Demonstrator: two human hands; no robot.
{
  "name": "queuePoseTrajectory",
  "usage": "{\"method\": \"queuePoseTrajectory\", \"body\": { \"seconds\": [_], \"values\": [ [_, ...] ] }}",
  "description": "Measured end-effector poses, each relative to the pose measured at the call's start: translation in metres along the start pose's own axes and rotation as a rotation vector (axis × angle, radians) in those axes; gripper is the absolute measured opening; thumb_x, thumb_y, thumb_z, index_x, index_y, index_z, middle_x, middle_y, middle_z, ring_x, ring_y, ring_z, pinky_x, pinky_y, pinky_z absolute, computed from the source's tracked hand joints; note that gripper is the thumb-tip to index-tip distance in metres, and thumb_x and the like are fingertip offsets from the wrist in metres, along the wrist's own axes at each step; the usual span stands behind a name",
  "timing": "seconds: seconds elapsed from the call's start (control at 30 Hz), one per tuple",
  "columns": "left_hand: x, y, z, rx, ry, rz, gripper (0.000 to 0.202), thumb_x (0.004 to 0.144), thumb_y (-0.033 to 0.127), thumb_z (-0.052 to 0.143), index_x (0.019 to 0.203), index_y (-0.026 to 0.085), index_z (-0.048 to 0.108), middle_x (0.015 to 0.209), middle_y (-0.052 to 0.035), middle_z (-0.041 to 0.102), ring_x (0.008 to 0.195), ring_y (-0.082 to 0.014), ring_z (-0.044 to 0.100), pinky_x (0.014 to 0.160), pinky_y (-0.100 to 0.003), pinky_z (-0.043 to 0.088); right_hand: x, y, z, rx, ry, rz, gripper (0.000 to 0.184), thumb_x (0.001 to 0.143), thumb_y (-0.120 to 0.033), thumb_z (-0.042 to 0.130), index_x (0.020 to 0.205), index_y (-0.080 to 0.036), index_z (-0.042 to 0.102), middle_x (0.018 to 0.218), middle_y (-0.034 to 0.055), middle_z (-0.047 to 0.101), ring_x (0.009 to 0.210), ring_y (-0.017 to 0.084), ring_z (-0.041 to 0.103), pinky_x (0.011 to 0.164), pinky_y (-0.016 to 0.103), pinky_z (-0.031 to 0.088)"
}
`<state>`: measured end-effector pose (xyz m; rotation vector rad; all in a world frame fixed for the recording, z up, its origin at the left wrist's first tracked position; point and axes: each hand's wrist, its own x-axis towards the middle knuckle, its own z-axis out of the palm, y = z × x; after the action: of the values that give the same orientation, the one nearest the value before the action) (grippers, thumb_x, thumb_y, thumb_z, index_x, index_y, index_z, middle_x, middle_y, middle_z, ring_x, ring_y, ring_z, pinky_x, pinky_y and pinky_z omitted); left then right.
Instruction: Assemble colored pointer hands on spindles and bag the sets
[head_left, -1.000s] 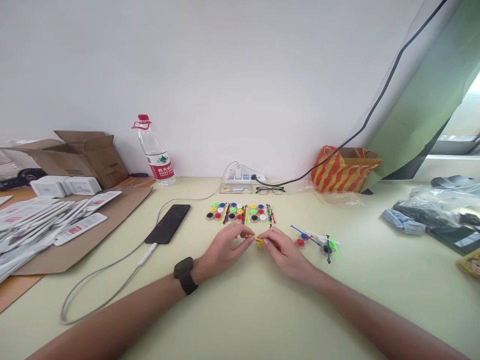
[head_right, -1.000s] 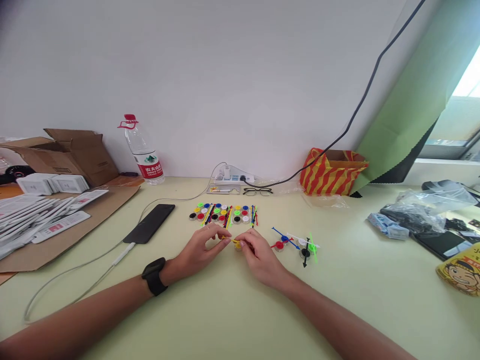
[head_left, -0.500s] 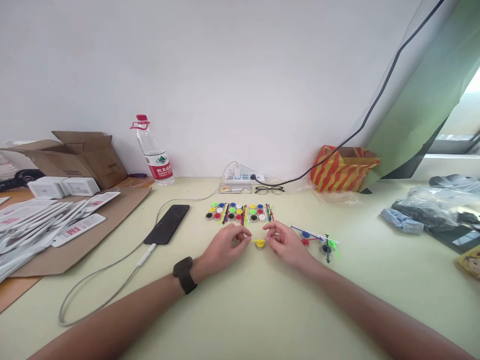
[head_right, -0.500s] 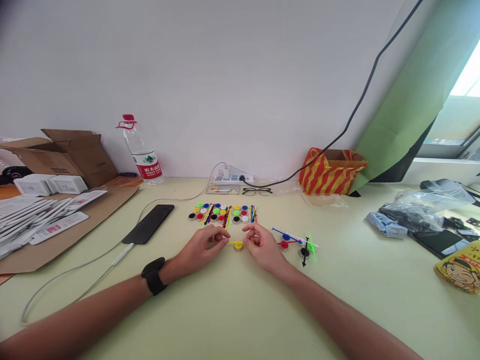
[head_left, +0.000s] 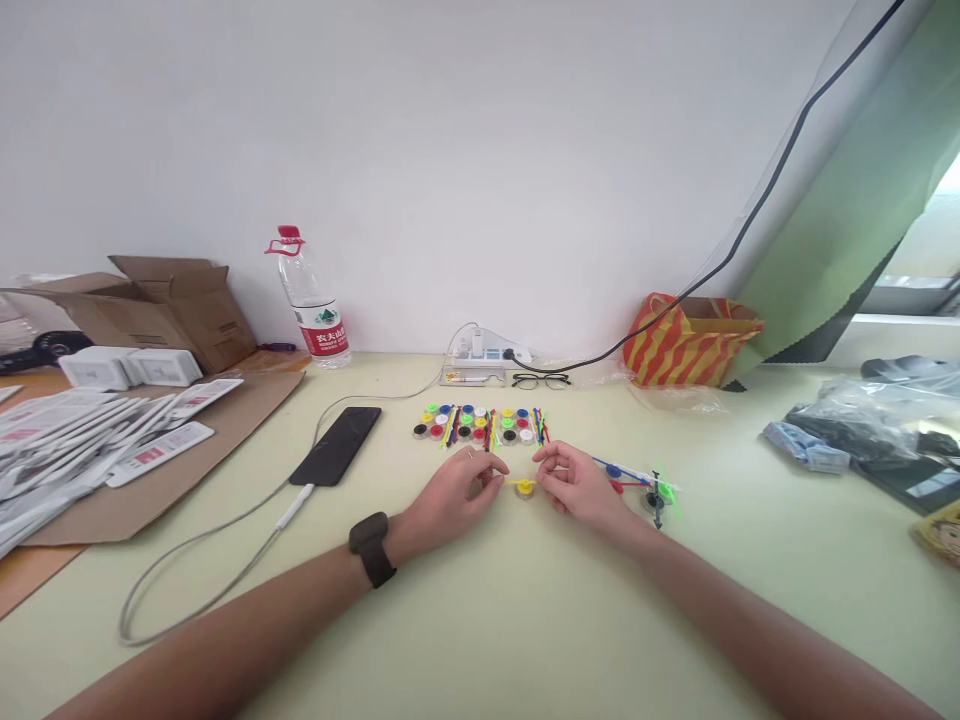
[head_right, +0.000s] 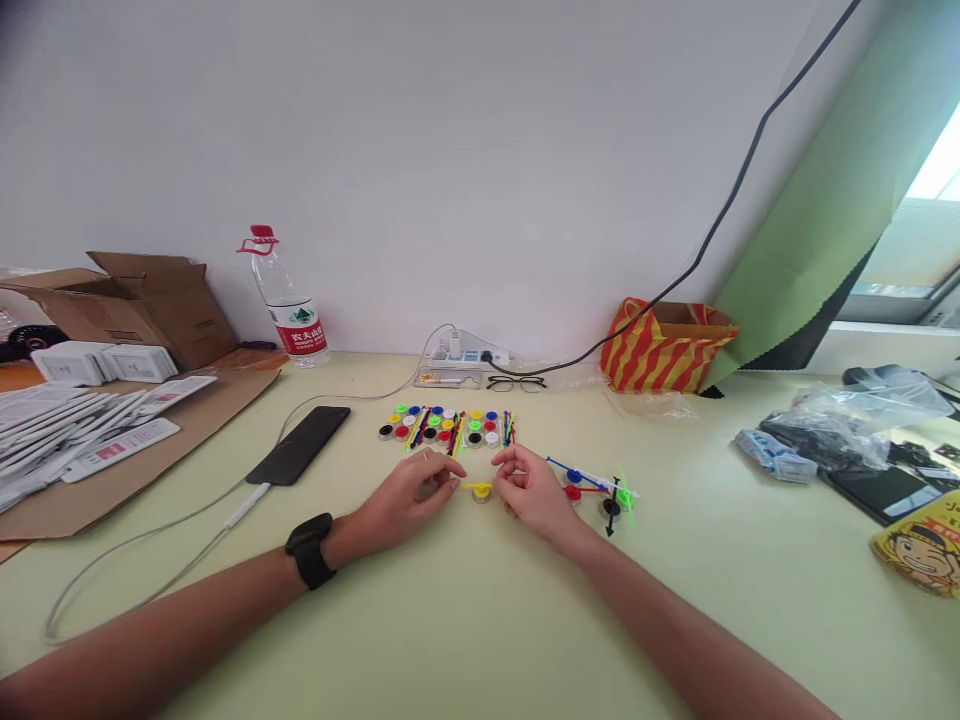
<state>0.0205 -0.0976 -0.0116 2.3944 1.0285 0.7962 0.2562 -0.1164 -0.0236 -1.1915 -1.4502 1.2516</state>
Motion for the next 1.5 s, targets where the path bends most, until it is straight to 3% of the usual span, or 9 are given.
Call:
{"method": "queuePoseTrajectory", "body": {
  "seconds": [0.13,0.3,0.43,0.6,0.73,1.0,1.5],
  "values": [
    [-0.001,0.006,0.0,0.162,0.094,0.16,0.023,0.098,0.021,0.056,0.119,0.024,0.068,0.106,-0.0083,0.059,0.102,-0.0248,0.057,0.09,-0.04,0.051,0.003,0.005,0.004,0.003,-0.014,-0.051,0.028,0.086,-0.042,0.067,0.103,-0.023,0.056,0.085,-0.0027,0.057,0.057,0.011,0.058,0.053,0.027,0.048],
    [-0.004,0.014,0.001,0.343,0.193,0.238,0.025,0.095,0.018,0.06,0.117,0.026,0.068,0.12,-0.0106,0.059,0.116,-0.0303,0.053,0.099,-0.048,0.048,0.004,0.003,0.008,-0.008,-0.042,-0.068,0.034,0.087,-0.049,0.07,0.104,-0.023,0.057,0.081,-0.0023,0.058,0.06,0.013,0.059,0.051,0.026,0.046],
    [-0.004,0.015,0.001,0.355,0.13,0.29,0.035,0.095,0.017,0.061,0.129,0.027,0.062,0.125,-0.0093,0.065,0.118,-0.0299,0.056,0.103,-0.05,0.047,0.005,0.001,0.005,0.07,-0.04,-0.105,0.035,0.086,-0.049,0.071,0.104,-0.022,0.058,0.079,-0.0024,0.059,0.061,0.013,0.059,0.054,0.027,0.048],
    [-0.002,0.008,0.001,0.351,0.1,0.239,0.029,0.1,0.018,0.055,0.126,0.024,0.062,0.112,-0.0082,0.071,0.113,-0.0287,0.059,0.099,-0.049,0.049,0.009,0.002,0.0,0.102,0.015,-0.043,0.037,0.081,-0.047,0.076,0.102,-0.021,0.059,0.077,-0.0023,0.06,0.057,0.012,0.058,0.05,0.025,0.045],
    [-0.001,0.006,0.001,0.32,0.065,0.228,0.028,0.1,0.016,0.053,0.124,0.025,0.063,0.111,-0.0077,0.07,0.109,-0.027,0.059,0.096,-0.047,0.05,0.01,0.003,-0.002,0.092,-0.021,-0.001,0.038,0.08,-0.047,0.076,0.101,-0.021,0.058,0.071,-0.0043,0.058,0.056,0.012,0.057,0.05,0.025,0.045],
    [-0.002,0.013,0.0,0.312,0.015,0.224,0.031,0.099,0.019,0.056,0.127,0.026,0.065,0.103,-0.0079,0.066,0.103,-0.0269,0.058,0.094,-0.046,0.05,0.008,0.003,0.002,0.029,-0.061,-0.052,0.04,0.083,-0.053,0.073,0.103,-0.022,0.057,0.076,-0.0034,0.059,0.062,0.014,0.06,0.055,0.027,0.047],
    [-0.004,0.013,-0.002,0.257,-0.039,0.223,0.041,0.097,0.018,0.06,0.136,0.03,0.06,0.114,-0.0084,0.066,0.111,-0.0275,0.059,0.098,-0.046,0.052,0.009,0.005,-0.002,0.029,0.011,-0.042,0.033,0.082,-0.045,0.071,0.102,-0.022,0.057,0.074,-0.0035,0.059,0.059,0.013,0.058,0.054,0.027,0.047]
  ]
}}
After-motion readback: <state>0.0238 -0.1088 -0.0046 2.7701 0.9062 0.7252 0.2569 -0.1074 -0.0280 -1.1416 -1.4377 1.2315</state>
